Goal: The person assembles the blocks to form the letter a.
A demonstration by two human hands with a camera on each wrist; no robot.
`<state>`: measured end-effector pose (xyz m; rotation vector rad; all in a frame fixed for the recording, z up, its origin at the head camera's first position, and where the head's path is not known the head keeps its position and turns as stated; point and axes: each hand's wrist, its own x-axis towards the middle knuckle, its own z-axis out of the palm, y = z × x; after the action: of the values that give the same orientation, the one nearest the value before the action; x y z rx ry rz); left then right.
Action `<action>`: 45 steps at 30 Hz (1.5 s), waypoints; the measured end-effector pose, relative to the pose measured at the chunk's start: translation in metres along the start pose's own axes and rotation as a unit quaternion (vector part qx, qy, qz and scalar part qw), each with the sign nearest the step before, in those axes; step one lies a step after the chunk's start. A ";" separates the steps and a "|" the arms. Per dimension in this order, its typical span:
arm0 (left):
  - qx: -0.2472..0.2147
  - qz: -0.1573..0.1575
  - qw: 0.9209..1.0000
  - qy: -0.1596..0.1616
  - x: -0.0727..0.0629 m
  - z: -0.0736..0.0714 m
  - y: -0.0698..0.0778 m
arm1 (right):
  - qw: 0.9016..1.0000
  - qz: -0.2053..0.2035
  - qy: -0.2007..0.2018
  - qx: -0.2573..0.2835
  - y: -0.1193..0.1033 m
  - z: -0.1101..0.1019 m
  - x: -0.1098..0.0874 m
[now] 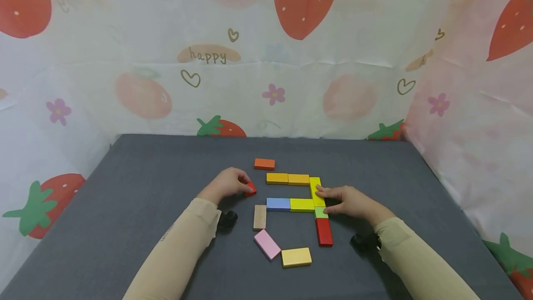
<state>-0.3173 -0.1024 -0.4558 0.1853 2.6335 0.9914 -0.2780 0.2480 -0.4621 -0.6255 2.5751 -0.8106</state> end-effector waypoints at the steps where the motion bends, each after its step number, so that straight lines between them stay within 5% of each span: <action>1: 0.004 0.001 1.000 0.000 0.000 0.000 0.000 | 1.000 0.001 0.000 0.001 0.000 0.000 0.000; 16: 0.060 0.004 0.998 0.026 -0.004 0.004 0.012 | 1.000 0.010 -0.001 0.001 -0.001 -0.001 0.001; 25: 0.024 -0.002 1.000 0.020 -0.011 0.002 0.013 | 1.000 0.003 -0.003 0.004 -0.002 -0.002 0.001; 38: -0.020 0.039 0.999 0.031 -0.023 -0.009 0.023 | 1.000 -0.001 -0.002 0.003 0.001 -0.001 0.001; 45: -0.069 0.051 0.996 -0.011 -0.032 0.004 0.042 | 1.000 0.001 -0.003 0.002 0.000 0.000 0.001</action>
<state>-0.2852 -0.0762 -0.4230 0.2979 2.5457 1.1924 -0.2783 0.2476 -0.4625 -0.6235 2.5685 -0.8109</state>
